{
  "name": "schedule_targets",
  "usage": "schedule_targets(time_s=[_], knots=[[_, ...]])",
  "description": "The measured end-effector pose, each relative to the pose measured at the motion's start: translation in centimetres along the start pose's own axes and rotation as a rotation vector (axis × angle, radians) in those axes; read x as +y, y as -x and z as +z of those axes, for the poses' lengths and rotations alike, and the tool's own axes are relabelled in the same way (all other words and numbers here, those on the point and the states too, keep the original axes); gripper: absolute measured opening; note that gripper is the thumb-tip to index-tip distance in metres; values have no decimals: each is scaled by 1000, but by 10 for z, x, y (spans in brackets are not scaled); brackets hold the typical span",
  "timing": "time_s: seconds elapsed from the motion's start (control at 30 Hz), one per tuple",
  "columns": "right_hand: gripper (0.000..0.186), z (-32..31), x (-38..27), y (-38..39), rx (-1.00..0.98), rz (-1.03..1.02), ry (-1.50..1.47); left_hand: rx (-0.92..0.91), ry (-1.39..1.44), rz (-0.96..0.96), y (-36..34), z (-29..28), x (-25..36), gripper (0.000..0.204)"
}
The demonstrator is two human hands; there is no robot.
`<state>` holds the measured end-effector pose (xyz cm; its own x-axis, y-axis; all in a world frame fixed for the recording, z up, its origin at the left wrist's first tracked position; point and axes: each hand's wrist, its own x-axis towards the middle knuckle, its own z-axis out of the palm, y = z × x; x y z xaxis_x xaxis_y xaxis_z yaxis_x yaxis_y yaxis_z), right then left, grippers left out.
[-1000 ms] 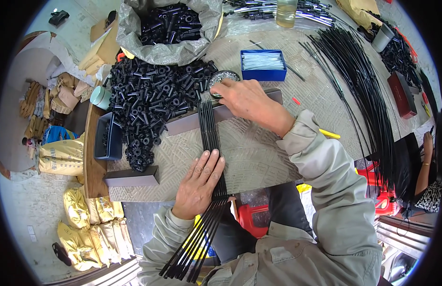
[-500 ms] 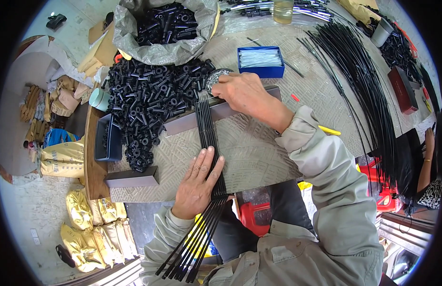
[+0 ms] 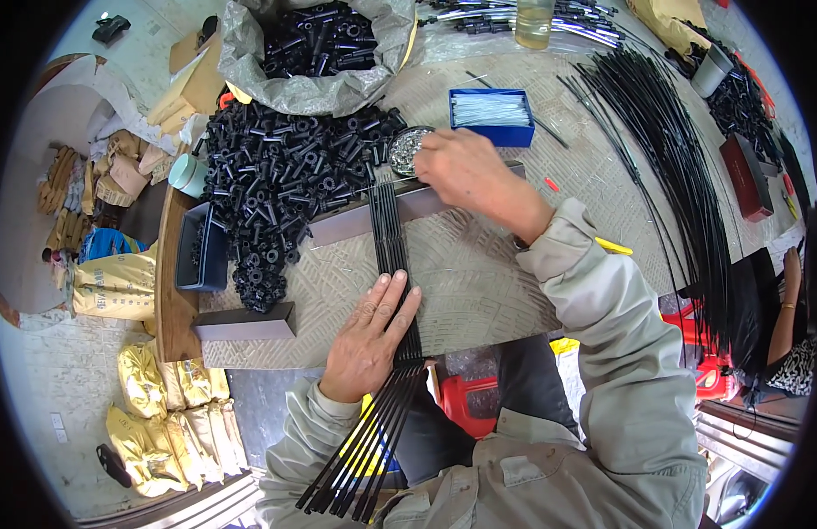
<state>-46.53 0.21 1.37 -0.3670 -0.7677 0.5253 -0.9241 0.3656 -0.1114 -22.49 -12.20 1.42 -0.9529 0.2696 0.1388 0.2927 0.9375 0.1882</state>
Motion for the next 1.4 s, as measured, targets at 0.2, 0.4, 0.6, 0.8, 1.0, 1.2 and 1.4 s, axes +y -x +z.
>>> schedule_targets(time_s=[0.2, 0.4, 0.6, 0.8, 1.0, 1.2, 1.4], knots=[[4, -35, 25, -4, 133, 152, 125, 42, -79, -38, 4, -2, 2, 65], [5, -46, 98, 8, -133, 324, 159, 5, 95, 6, 9, -6, 7, 82], [4, -47, 108, 3, -73, 208, 165, 38, 60, 16, 17, -4, 15, 88], [7, -44, 124, 0, -184, 240, 101, 56, 75, 33, 14, -5, 15, 90], [8, -51, 108, -2, -52, 277, 150, 69, 73, 18, 16, -4, 15, 87], [10, -19, 14, 0, -31, -9, -229, 82, 76, 4, 17, -3, 15, 86], [15, -21, -3, 8, -151, 57, -121, 91, 49, 8, 14, -3, 14, 84]])
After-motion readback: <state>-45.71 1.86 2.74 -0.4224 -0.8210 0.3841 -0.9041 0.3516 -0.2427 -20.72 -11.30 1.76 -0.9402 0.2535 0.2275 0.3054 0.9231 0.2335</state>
